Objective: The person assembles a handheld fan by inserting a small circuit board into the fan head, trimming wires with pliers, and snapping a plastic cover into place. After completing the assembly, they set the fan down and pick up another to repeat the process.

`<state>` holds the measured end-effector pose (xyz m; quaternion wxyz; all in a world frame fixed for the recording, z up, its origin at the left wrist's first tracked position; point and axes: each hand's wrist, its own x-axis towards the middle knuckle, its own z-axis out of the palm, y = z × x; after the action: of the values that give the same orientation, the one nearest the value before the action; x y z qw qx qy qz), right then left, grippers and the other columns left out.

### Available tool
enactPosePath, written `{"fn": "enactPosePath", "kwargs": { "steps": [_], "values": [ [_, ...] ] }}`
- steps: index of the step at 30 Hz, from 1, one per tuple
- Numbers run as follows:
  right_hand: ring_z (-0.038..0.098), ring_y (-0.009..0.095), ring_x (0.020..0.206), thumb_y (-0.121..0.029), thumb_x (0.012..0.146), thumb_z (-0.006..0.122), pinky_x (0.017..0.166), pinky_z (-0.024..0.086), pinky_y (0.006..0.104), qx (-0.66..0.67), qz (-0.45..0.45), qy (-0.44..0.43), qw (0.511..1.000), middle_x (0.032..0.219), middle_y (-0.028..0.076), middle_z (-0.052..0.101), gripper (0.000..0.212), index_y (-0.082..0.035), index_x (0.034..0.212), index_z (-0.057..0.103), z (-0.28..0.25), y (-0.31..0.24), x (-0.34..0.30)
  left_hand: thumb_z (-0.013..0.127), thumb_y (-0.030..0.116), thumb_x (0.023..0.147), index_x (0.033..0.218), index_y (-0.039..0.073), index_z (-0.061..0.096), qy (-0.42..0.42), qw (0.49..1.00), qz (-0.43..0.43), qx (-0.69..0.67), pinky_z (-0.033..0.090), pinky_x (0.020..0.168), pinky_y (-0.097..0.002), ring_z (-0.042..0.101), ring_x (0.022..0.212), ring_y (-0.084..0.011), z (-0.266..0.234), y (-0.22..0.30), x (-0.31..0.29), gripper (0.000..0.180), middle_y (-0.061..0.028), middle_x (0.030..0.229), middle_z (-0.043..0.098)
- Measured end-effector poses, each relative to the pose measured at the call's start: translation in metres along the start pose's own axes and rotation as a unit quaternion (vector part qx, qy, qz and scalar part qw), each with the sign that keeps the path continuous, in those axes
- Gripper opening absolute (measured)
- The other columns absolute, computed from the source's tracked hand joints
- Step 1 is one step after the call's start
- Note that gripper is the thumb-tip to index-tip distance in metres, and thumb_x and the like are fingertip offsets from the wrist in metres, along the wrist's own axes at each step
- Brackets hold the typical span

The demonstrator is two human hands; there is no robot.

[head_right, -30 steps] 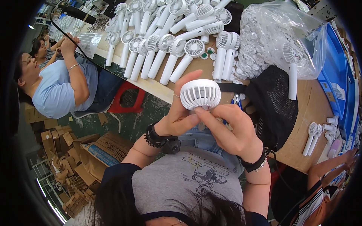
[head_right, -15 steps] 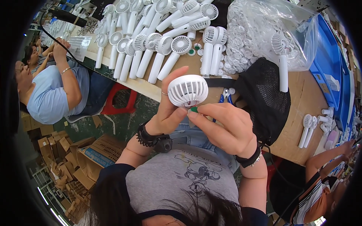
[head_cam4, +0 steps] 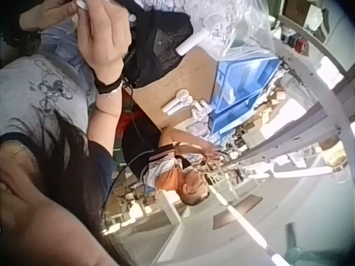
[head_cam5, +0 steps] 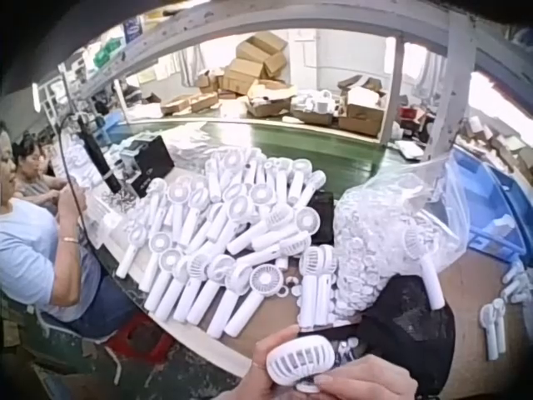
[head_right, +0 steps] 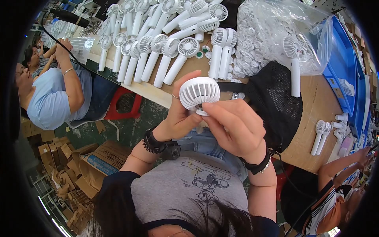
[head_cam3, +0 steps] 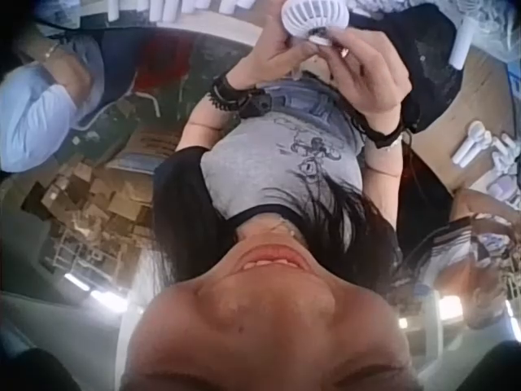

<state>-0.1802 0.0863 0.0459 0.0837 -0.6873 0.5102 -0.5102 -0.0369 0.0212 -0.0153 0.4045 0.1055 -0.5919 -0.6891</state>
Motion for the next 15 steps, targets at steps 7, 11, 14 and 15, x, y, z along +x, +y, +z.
{"fn": "enactPosePath", "kwargs": {
  "steps": [7, 11, 14, 15],
  "values": [
    [0.059, 0.018, 0.07, 0.007, 0.066, 0.072, 0.058, 0.047, 0.0247, 0.03, 0.005, 0.022, 0.999, 0.083, 0.008, 0.062, 0.027, -0.003, 0.09, 0.067, 0.003, 0.0061, -0.0016, 0.06, 0.019, 0.088, 0.139, 0.004, 0.015, 0.03, 0.999, 0.019, 0.032, 0.037, 0.093, -0.0306, 0.045, 0.11, -0.0154, 0.0008, -0.003, -0.0007, 0.07, -0.0095, 0.122, 0.043],
    [0.056, 0.016, 0.072, 0.008, 0.064, 0.072, 0.06, 0.045, 0.0241, 0.05, 0.017, 0.004, 0.999, 0.085, 0.008, 0.058, 0.025, -0.002, 0.087, 0.066, 0.0016, 0.0096, -0.0016, 0.058, 0.018, 0.089, 0.137, 0.004, 0.017, 0.009, 1.0, -0.004, -0.018, 0.037, 0.094, -0.0301, 0.044, 0.111, -0.0151, 0.0003, -0.0041, -0.0022, 0.066, -0.0095, 0.123, 0.041],
    [0.053, 0.015, 0.074, 0.008, 0.063, 0.073, 0.063, 0.043, 0.0237, 0.064, 0.034, -0.005, 0.997, 0.085, 0.008, 0.055, 0.025, -0.002, 0.085, 0.066, 0.0022, 0.0104, -0.0023, 0.057, 0.019, 0.089, 0.138, 0.004, 0.016, 0.008, 0.999, -0.027, -0.038, 0.037, 0.094, -0.0297, 0.044, 0.111, -0.0149, 0.0005, -0.0024, -0.0039, 0.065, -0.0096, 0.123, 0.041],
    [0.051, 0.015, 0.074, 0.008, 0.063, 0.073, 0.063, 0.042, 0.0234, 0.074, 0.047, -0.001, 0.996, 0.084, 0.007, 0.054, 0.025, -0.002, 0.085, 0.066, 0.0033, 0.0103, -0.003, 0.056, 0.019, 0.09, 0.138, 0.004, 0.016, 0.007, 0.998, -0.04, -0.048, 0.037, 0.094, -0.0296, 0.044, 0.111, -0.0149, 0.0006, -0.0024, -0.0044, 0.064, -0.0096, 0.123, 0.041]
  ]
}}
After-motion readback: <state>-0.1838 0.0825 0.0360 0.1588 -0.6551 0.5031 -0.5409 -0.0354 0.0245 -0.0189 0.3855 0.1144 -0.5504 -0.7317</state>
